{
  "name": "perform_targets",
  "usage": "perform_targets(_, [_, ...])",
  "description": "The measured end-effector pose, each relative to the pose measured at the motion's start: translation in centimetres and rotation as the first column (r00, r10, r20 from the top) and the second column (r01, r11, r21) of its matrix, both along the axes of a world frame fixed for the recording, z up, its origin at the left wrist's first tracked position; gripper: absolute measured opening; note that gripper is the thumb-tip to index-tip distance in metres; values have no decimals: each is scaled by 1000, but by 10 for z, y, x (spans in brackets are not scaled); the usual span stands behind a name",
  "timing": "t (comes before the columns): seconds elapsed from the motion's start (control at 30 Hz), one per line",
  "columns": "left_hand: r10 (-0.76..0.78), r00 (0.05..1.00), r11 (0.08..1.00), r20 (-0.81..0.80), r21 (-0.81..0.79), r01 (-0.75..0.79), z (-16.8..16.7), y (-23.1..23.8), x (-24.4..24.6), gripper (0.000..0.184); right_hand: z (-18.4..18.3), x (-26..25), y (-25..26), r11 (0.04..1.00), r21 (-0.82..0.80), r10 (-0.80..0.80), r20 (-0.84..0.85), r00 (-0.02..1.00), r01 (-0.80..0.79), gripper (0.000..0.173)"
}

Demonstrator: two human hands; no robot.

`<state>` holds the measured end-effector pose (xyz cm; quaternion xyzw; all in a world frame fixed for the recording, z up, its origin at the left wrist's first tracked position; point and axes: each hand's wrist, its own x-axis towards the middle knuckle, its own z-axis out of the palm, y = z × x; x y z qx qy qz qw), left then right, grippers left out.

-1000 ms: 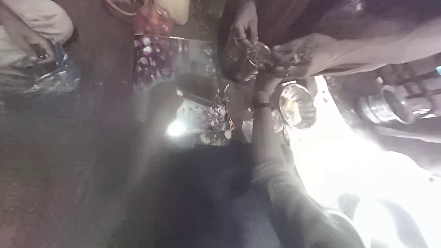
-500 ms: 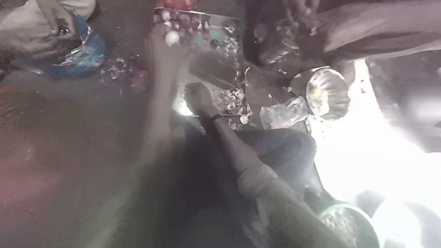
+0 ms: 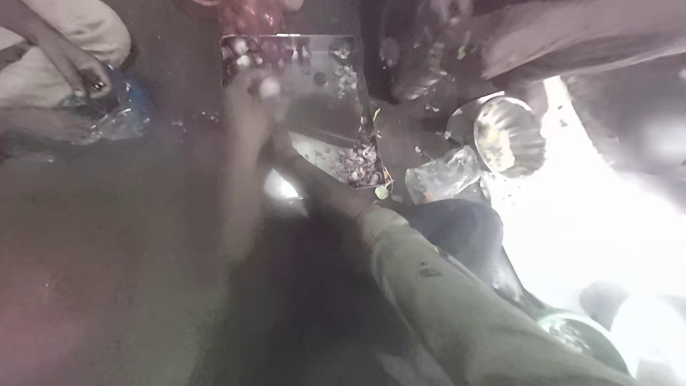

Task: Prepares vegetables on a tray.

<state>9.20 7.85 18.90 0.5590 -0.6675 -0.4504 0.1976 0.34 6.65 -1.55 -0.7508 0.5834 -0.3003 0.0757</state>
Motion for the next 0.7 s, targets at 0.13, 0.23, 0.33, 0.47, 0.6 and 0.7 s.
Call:
perform_targets(0.13, [26, 965, 986, -261, -151, -67, -89, -55, 1, 42, -62, -10, -58, 982, 189, 15, -236, 972, 30, 28])
perform_targets(0.23, [58, 951, 977, -304, -176, -117, -112, -80, -1, 40, -53, -25, -43, 980, 197, 52, -361, 931, 22, 28])
perform_targets(0.33, [100, 936, 972, -336, -168, -164, -104, -76, -2, 38, -46, -45, -25, 994, 96, 81, -409, 909, -45, 25])
perform_targets(0.47, [141, 946, 983, -293, -74, -169, -78, -61, -7, 42, -40, -54, 0, 983, 180, 105, -358, 928, -42, 45])
perform_targets(0.6, [80, 958, 955, -275, -254, -152, -106, -72, -5, 41, -60, -50, -10, 971, 237, 101, -316, 943, -25, 49])
perform_targets(0.7, [87, 954, 957, -286, -242, -160, -110, -72, -3, 42, -41, -34, -15, 925, 377, 76, -307, 949, 48, 46])
